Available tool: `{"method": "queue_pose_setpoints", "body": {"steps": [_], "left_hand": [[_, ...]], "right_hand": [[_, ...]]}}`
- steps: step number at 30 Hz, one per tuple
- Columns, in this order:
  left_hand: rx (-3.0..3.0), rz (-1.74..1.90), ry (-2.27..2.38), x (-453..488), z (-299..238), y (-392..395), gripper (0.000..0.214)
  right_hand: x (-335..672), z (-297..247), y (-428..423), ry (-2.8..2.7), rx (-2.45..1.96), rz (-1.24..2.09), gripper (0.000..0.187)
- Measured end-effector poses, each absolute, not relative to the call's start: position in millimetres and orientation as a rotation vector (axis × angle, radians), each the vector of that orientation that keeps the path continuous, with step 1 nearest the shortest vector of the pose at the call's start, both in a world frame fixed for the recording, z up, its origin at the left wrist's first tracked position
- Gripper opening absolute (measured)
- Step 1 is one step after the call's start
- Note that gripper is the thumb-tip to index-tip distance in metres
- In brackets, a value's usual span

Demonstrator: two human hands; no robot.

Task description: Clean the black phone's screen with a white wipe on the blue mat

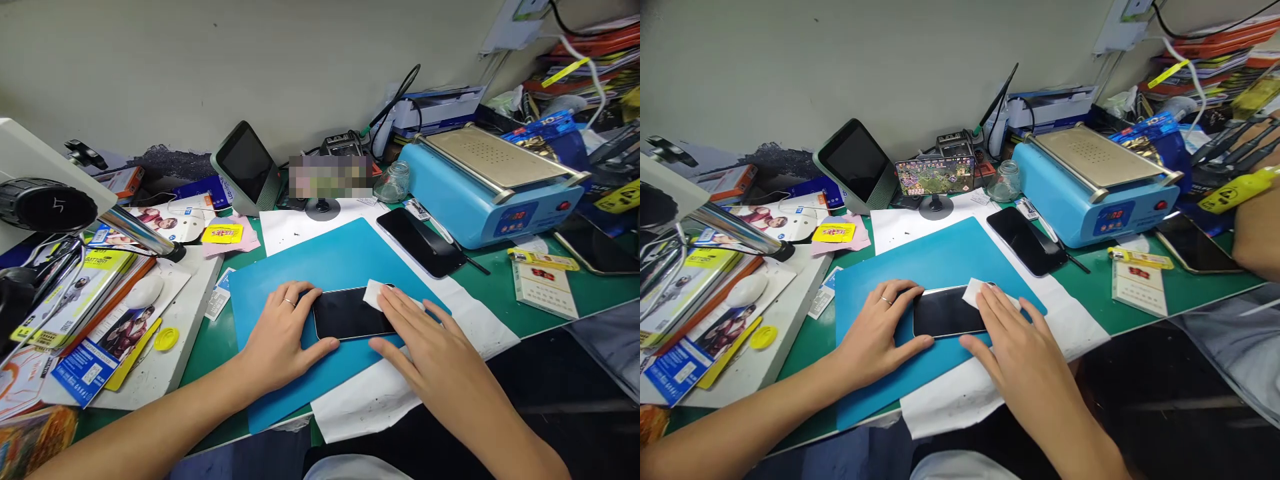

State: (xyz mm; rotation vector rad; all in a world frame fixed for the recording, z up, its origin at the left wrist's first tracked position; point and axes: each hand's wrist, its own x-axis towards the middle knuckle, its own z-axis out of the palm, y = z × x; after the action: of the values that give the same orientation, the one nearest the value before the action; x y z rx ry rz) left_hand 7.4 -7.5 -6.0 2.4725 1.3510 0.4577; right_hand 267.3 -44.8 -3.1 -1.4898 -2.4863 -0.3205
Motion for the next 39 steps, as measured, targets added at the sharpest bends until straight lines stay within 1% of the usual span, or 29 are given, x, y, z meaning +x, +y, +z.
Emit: {"method": "queue_pose_setpoints", "body": {"steps": [4, 9, 12, 17, 20, 22, 26, 30, 36, 39], "left_hand": [[2.477, 0.464, 1.341, 7.2, -6.3, -7.7, 0.060], [2.468, 0.478, 1.342, 7.8, -4.7, -7.5, 0.061], [2.464, 0.481, 1.344, 8.3, -3.6, -7.5, 0.060], [2.464, 0.453, 1.345, 7.8, -4.3, -7.3, 0.061], [2.458, 0.449, 1.337, 7.3, -5.0, -7.0, 0.062], [2.455, 0.456, 1.339, 7.4, -5.1, -6.9, 0.063], [2.448, 0.467, 1.341, 7.9, -4.9, -6.8, 0.062], [2.450, 0.447, 1.347, 8.2, -5.5, -6.8, 0.063], [2.466, 0.458, 1.343, 8.1, -6.0, -7.4, 0.063], [2.464, 0.478, 1.334, 8.2, -5.7, -7.7, 0.062]], "right_hand": [[264.4, -3.5, -32.6, -2.487, -1.499, -0.307, 0.057], [261.7, 1.2, -63.2, -2.450, -1.453, -0.371, 0.053], [262.6, 1.3, -71.8, -2.453, -1.454, -0.366, 0.054], [268.6, -5.1, -37.5, -2.450, -1.569, -0.221, 0.061], [271.9, -8.1, -21.1, -2.449, -1.602, -0.115, 0.061], [272.4, -10.5, -25.1, -2.438, -1.583, -0.142, 0.060], [271.0, -15.8, -59.8, -2.369, -1.512, -0.294, 0.060], [270.4, -14.7, -78.4, -2.396, -1.471, -0.292, 0.063], [259.9, -7.6, -34.6, -2.494, -1.437, -0.170, 0.060], [243.7, -6.3, -23.9, -2.496, -1.439, -0.168, 0.060]]}}
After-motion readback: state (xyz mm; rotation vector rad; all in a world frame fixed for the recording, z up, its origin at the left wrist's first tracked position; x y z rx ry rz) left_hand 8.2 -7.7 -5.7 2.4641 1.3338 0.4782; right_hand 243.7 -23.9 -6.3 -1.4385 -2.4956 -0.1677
